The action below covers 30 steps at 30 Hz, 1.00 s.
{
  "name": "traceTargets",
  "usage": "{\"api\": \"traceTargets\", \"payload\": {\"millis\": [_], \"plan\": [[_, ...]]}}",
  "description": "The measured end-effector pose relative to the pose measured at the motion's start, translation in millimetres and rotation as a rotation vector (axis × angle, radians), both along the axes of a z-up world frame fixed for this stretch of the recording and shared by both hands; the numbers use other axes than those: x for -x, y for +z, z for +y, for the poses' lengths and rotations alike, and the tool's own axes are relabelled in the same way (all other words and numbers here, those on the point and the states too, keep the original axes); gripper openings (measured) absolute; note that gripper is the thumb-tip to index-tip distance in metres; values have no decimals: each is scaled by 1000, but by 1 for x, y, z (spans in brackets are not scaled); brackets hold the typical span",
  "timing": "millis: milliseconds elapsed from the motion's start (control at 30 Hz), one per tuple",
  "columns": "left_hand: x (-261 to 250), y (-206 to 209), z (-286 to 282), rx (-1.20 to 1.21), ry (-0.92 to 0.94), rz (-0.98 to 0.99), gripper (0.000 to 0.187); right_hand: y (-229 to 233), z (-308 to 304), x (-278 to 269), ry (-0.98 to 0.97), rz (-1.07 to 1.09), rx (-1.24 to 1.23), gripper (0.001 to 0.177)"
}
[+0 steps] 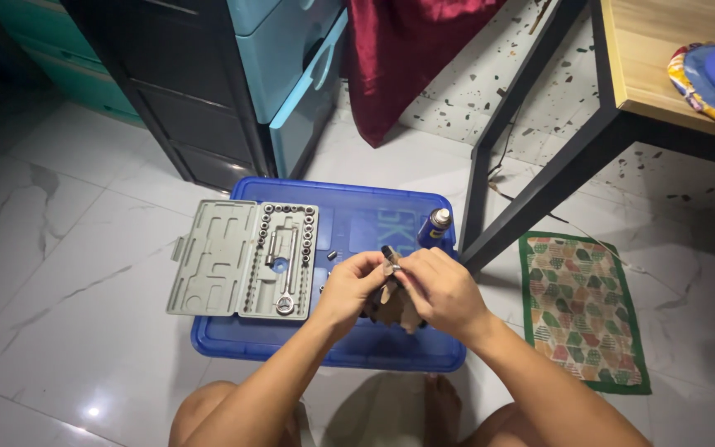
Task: The person sits on the floor and wipes small metal tool bits with a cloth. They pick up each bit individually, rub it with the cloth, and place it back on a blue plastic container next to an open tool kit.
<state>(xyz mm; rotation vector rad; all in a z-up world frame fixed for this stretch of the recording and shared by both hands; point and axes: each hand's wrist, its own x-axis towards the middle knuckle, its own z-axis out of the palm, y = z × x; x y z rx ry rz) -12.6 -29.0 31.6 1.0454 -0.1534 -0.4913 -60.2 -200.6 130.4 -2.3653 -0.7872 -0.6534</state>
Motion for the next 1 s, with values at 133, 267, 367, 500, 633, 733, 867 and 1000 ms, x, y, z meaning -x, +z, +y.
{"api": "traceTargets", "payload": {"millis": [133, 267, 367, 500, 633, 733, 867, 1000], "plan": [[0, 0, 1, -46, 2, 36, 16, 7, 8, 2, -51, -56, 47, 18], [-2, 2, 4, -42, 52, -7, 16, 7, 12, 0, -46, -60, 34, 23], [-1, 5, 8, -93, 74, 51, 16, 10, 15, -1, -16, -18, 34, 30], [-6, -15, 11, 24, 120, 49, 17, 8, 20, -4, -44, 80, 43, 40], [-5, -10, 17, 93, 115, 123, 19, -42, 3, -20, -63, 260, -288, 19], [-6, -14, 21, 48, 105, 60, 20, -81, -13, -36, -14, 832, -943, 17], [-5, -8, 22, 47, 106, 44, 19, -84, -13, -41, 66, 959, -1129, 17], [-4, -6, 23, 25, 93, 19, 19, -57, 3, -34, -20, 903, -957, 17]]}}
